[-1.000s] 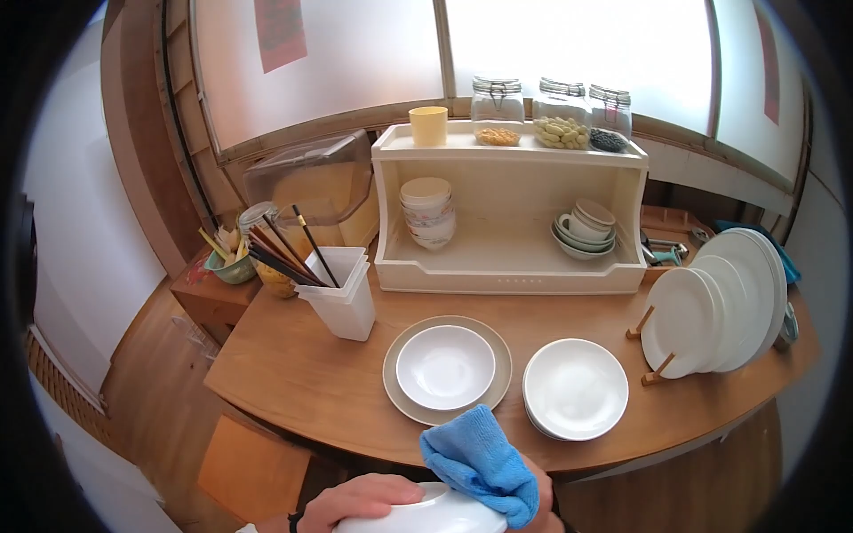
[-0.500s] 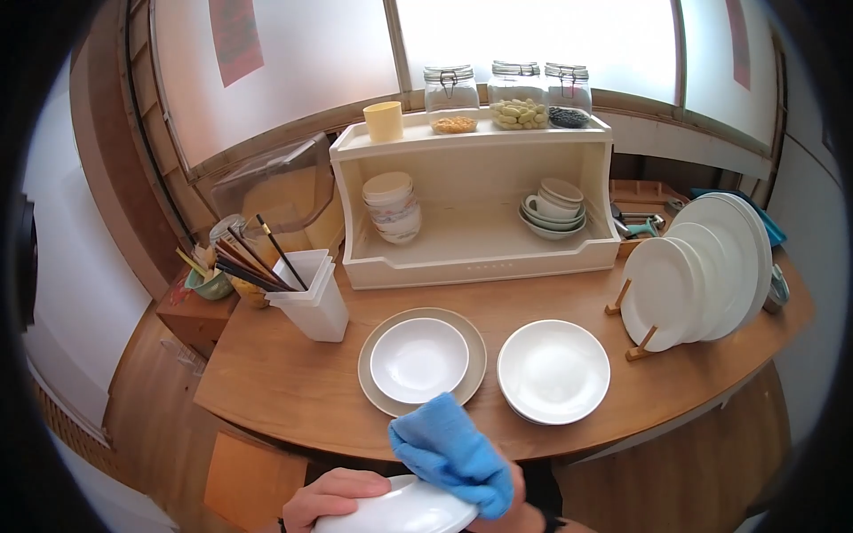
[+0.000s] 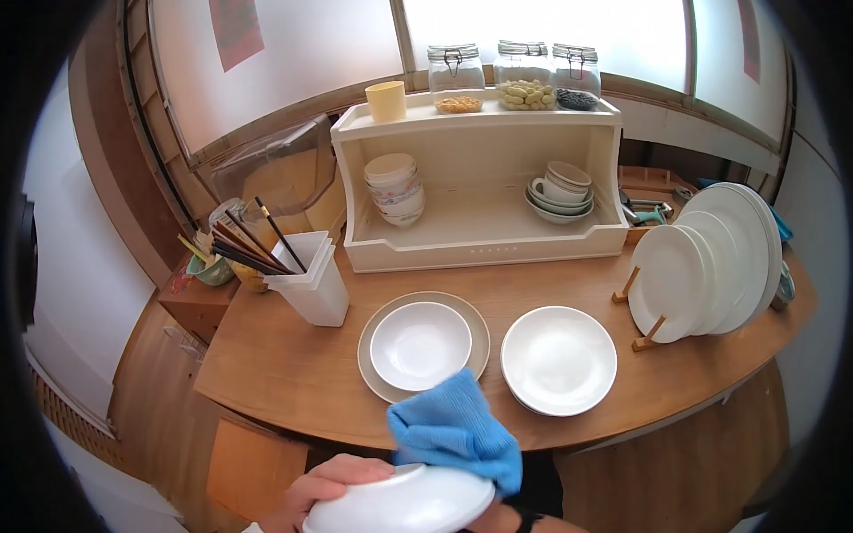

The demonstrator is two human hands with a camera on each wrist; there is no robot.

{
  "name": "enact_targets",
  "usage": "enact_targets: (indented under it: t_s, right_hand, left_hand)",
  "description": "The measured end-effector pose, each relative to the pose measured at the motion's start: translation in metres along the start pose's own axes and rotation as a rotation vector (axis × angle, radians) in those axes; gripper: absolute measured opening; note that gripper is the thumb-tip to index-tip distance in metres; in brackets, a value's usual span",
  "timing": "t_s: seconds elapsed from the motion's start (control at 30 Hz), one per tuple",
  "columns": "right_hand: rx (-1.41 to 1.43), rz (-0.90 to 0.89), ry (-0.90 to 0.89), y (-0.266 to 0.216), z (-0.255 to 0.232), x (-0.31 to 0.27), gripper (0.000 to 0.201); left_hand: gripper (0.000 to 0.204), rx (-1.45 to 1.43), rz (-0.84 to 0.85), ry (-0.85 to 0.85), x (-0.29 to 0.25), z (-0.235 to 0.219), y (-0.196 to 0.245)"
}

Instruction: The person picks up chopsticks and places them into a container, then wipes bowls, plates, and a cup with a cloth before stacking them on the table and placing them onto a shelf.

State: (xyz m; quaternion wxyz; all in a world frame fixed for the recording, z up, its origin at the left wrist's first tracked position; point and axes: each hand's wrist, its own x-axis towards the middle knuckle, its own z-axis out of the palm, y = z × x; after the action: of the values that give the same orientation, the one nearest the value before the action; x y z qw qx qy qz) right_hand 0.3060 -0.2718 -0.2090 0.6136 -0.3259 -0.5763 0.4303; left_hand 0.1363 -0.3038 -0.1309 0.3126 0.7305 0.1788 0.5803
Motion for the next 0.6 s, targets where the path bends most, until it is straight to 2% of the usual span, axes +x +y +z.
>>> enact_targets:
  t_s: [0.03, 0.1, 0.13, 0.17, 0.23, 0.27, 0.3, 0.37, 0.4, 0.43, 0.47, 0.5, 0.53, 0.57, 0.6]
  right_hand:
    - [0.163, 0.092, 0.053, 0.007, 0.013, -0.002, 0.029]
    - [0.814, 0.436, 0.064, -0.021, 0.034, -0.011, 0.048]
    - [0.819, 0.7, 0.099, 0.003, 0.029, -0.013, 0.029]
    - [0.698, 0.705, -0.022, 0.007, 0.014, -0.007, 0.051]
    - [0.334, 0.314, -0.132, -0.014, -0.003, 0.016, 0.045]
    - [0.117, 0.03, -0.358, -0.001, -0.025, 0.032, 0.04]
    - [-0.043, 0.085, -0.27, -0.046, -0.022, 0.043, 0.038]
    - [-0.119, 0.219, -0.27, -0.056, -0.031, 0.033, 0.047]
    - [0.158, 0.222, -0.302, -0.046, -0.024, 0.028, 0.046]
    - [0.157, 0.22, -0.304, -0.032, -0.015, 0.027, 0.046]
    - [0.156, 0.093, -0.236, -0.015, -0.005, 0.028, 0.045]
    - [0.155, -0.035, -0.168, 0.001, 0.005, 0.027, 0.045]
    - [0.155, -0.162, -0.1, 0.01, 0.017, 0.02, 0.045]
    - [0.73, 0.564, 0.111, 0.009, 0.03, -0.022, 0.049]
    - [0.69, 0.602, 0.038, 0.003, 0.029, -0.021, 0.053]
  left_hand:
    - [0.045, -0.194, -0.001, 0.138, -0.011, 0.015, -0.016]
    - [0.051, -0.093, -0.06, 0.204, -0.018, 0.026, -0.024]
    - [0.056, -0.107, -0.078, 0.192, -0.016, 0.025, -0.027]
    - [0.057, -0.136, -0.109, 0.224, -0.014, 0.027, -0.026]
    - [0.058, -0.131, -0.108, 0.106, -0.001, 0.005, -0.016]
    - [0.057, -0.129, -0.11, 0.008, -0.001, -0.011, -0.011]
    - [0.05, -0.078, -0.127, -0.058, 0.003, -0.021, -0.001]
    - [0.044, 0.049, -0.05, -0.183, 0.014, -0.031, 0.005]
    - [0.044, 0.05, -0.053, -0.179, 0.012, -0.028, 0.005]
    - [0.043, -0.031, -0.053, -0.08, 0.008, -0.022, 0.002]
    - [0.042, -0.113, -0.054, 0.019, 0.002, -0.013, -0.001]
    - [0.042, -0.113, -0.052, 0.021, -0.006, -0.001, -0.008]
    - [0.043, -0.181, -0.059, 0.163, -0.015, 0.014, -0.017]
    - [0.045, -0.247, -0.07, 0.305, -0.02, 0.023, -0.024]
    - [0.047, -0.199, -0.071, 0.275, -0.02, 0.025, -0.026]
